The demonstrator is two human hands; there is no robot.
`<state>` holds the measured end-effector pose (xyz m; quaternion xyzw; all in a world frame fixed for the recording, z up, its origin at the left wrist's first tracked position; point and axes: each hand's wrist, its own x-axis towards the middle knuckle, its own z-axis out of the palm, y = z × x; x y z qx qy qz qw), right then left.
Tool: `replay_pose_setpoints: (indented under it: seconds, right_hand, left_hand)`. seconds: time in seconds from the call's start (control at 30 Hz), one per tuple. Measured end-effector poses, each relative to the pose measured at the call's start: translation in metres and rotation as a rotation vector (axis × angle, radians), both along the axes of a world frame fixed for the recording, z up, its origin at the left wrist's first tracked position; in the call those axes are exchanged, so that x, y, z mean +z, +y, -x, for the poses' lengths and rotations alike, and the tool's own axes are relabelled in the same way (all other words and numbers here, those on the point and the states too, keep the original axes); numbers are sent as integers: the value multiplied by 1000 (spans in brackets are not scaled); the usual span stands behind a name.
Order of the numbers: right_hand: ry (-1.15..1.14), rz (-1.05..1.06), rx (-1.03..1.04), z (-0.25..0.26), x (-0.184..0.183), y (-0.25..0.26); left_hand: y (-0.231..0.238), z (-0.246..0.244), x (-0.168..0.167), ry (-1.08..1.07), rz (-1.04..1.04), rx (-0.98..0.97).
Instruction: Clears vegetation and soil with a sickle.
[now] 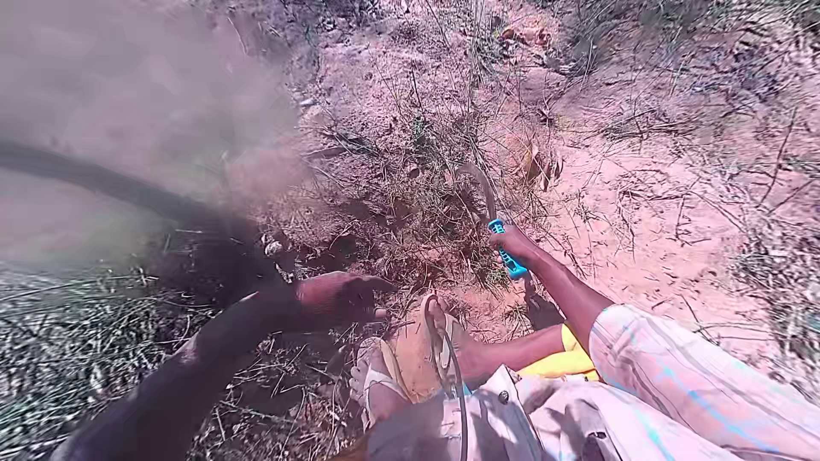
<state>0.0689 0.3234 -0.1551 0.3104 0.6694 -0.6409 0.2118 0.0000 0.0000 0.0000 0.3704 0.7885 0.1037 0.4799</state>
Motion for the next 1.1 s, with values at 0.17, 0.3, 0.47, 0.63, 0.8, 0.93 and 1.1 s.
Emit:
replay_pose_setpoints:
  seconds: [0.17, 0.3, 0.47, 0.63, 0.8, 0.93, 1.1]
  right_hand:
    - [165, -128, -42, 6, 27, 2]
    - [167, -98, -110, 3, 27, 19]
    - [154, -51, -115, 4, 18, 23]
    - [163, -49, -44, 14, 12, 13]
    - [77, -84, 4, 13, -3, 12]
    - [63, -84, 10, 9, -4, 7]
    - [289, -220, -49, 5, 31, -4]
  left_hand:
    - [121, 51, -64, 214, 191, 10]
    - [192, 77, -158, 186, 7, 477]
    - [236, 62, -231, -5, -408, 1240]
    - [246, 64, -230, -197, -488, 1595]
    - [188, 92, -189, 98, -270, 1424]
    - [128, 112, -189, 204, -140, 1336]
    - [114, 112, -200, 242, -85, 1335]
